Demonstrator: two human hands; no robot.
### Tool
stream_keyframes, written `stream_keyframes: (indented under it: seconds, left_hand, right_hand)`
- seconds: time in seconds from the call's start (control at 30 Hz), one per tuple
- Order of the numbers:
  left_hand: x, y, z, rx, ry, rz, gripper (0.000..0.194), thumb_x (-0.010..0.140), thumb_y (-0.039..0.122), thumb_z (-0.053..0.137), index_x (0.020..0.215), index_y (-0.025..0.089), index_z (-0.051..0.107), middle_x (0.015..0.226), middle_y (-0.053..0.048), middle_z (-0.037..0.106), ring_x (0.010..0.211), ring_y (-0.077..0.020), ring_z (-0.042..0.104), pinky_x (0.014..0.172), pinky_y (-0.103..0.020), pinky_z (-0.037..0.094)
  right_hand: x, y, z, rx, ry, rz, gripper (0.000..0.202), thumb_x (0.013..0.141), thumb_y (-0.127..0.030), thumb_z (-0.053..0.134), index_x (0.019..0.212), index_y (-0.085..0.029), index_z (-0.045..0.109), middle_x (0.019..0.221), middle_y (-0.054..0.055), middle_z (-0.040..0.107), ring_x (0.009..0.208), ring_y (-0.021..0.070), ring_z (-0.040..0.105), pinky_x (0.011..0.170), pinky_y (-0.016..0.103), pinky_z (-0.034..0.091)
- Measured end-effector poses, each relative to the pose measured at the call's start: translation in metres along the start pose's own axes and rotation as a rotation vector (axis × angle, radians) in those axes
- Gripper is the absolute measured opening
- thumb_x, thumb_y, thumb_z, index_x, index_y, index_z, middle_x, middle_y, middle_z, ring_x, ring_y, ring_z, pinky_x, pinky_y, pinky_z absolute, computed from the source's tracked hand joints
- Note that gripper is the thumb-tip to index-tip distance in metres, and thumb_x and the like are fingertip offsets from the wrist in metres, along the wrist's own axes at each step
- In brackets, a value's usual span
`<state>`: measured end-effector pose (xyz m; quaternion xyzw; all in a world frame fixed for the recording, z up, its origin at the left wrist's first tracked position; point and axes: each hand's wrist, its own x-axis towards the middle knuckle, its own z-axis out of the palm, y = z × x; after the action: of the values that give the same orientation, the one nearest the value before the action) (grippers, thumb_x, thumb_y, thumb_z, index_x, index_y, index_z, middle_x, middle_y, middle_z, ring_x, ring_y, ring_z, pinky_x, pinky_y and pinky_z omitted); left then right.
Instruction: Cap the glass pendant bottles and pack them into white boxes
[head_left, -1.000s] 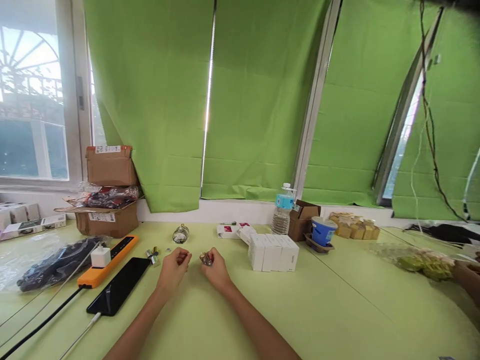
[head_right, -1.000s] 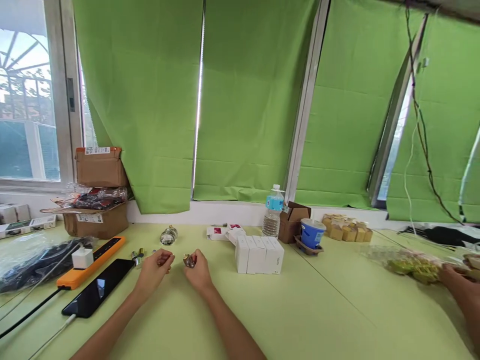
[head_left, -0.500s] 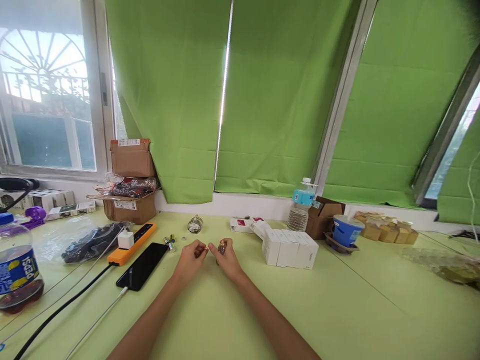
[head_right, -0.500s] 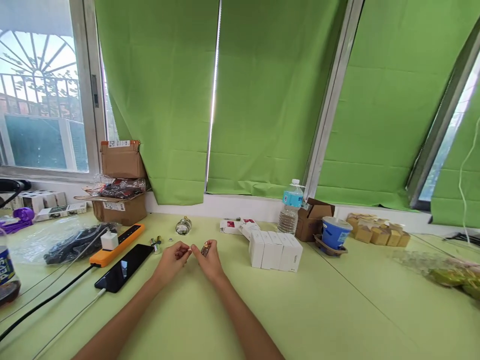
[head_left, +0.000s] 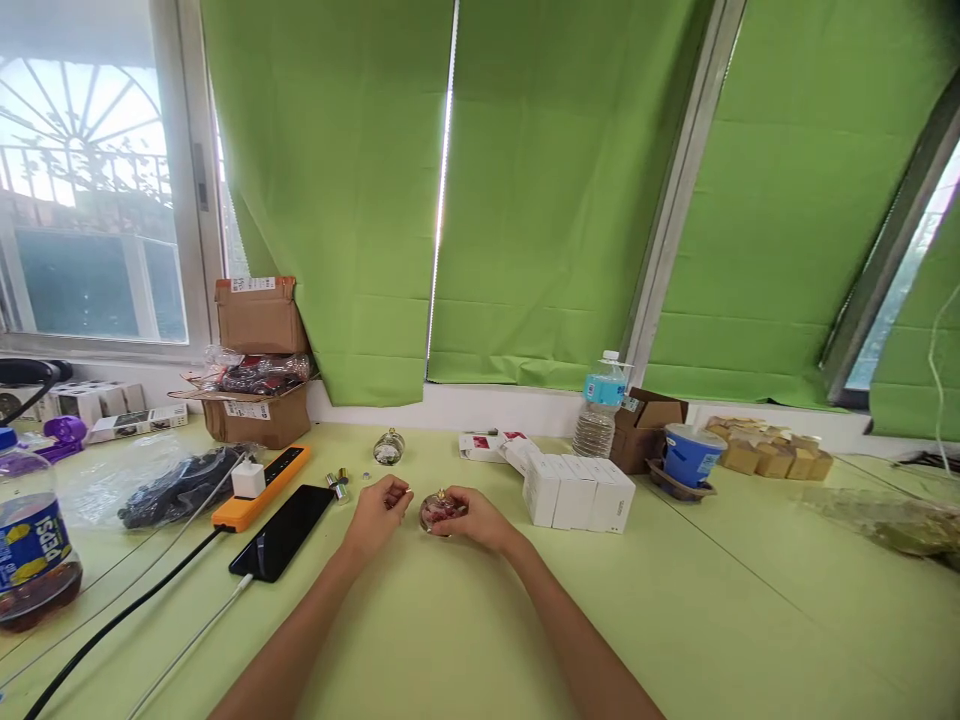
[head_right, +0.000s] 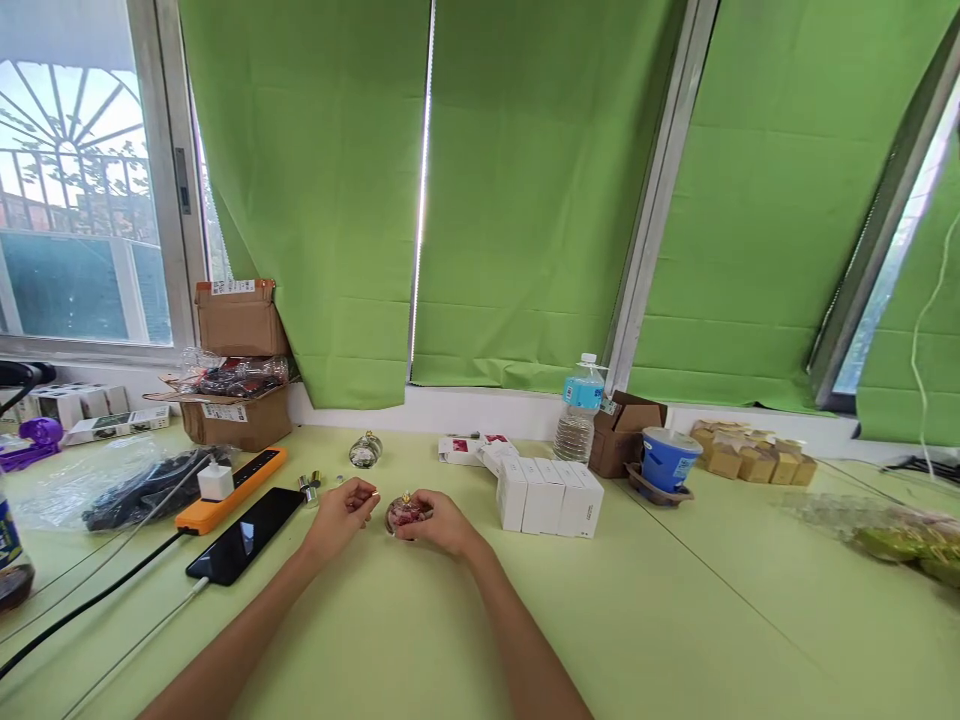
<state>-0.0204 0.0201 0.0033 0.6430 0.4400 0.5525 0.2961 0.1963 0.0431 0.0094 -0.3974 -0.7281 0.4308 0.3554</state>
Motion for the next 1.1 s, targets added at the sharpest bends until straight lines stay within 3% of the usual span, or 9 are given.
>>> stream_keyframes:
  seconds: [0.13,0.4,0.73,1.1]
  left_hand:
    - [0.003,0.003,0.0,-0.07,0.016,-0.004,0.041,0.075,0.051,0.066,0.091,0.013,0.065,0.077,-0.006,0.067,0.057,-0.0132,0.06,0.051,-0.025,0.049]
    - [0.005,0.015,0.004,-0.183,0.01,-0.012,0.043,0.072,0.049,0.07,0.093,0.012,0.067,0.079,-0.007,0.068,0.059,-0.0132,0.06,0.053,-0.025,0.05]
    - [0.004,0.028,0.003,-0.214,-0.048,-0.015,0.04,0.077,0.05,0.067,0.092,0.013,0.069,0.071,-0.004,0.066,0.061,-0.0138,0.06,0.059,-0.026,0.051]
    - [0.004,0.025,0.004,-0.211,-0.058,0.038,0.037,0.079,0.043,0.067,0.102,0.014,0.072,0.091,-0.008,0.07,0.07,-0.0154,0.063,0.068,-0.03,0.054]
  right_hand:
    - [0.002,-0.001,0.005,0.045,-0.033,-0.007,0.036,0.054,-0.033,0.085,0.081,-0.017,0.067,0.078,0.0,0.066,0.076,0.0183,0.059,0.07,0.03,0.046]
    - [-0.004,-0.006,-0.011,0.265,-0.245,0.082,0.053,0.051,-0.03,0.088,0.099,-0.018,0.069,0.104,0.006,0.07,0.1,0.025,0.063,0.091,0.039,0.047]
    - [-0.006,-0.012,0.004,0.255,-0.172,0.002,0.044,0.06,-0.04,0.084,0.095,-0.017,0.071,0.098,0.008,0.071,0.094,0.0239,0.064,0.089,0.039,0.049]
    - [-0.003,-0.008,0.02,0.296,-0.141,-0.051,0.042,0.061,-0.041,0.084,0.092,-0.017,0.069,0.094,0.005,0.07,0.089,0.0219,0.065,0.087,0.038,0.049]
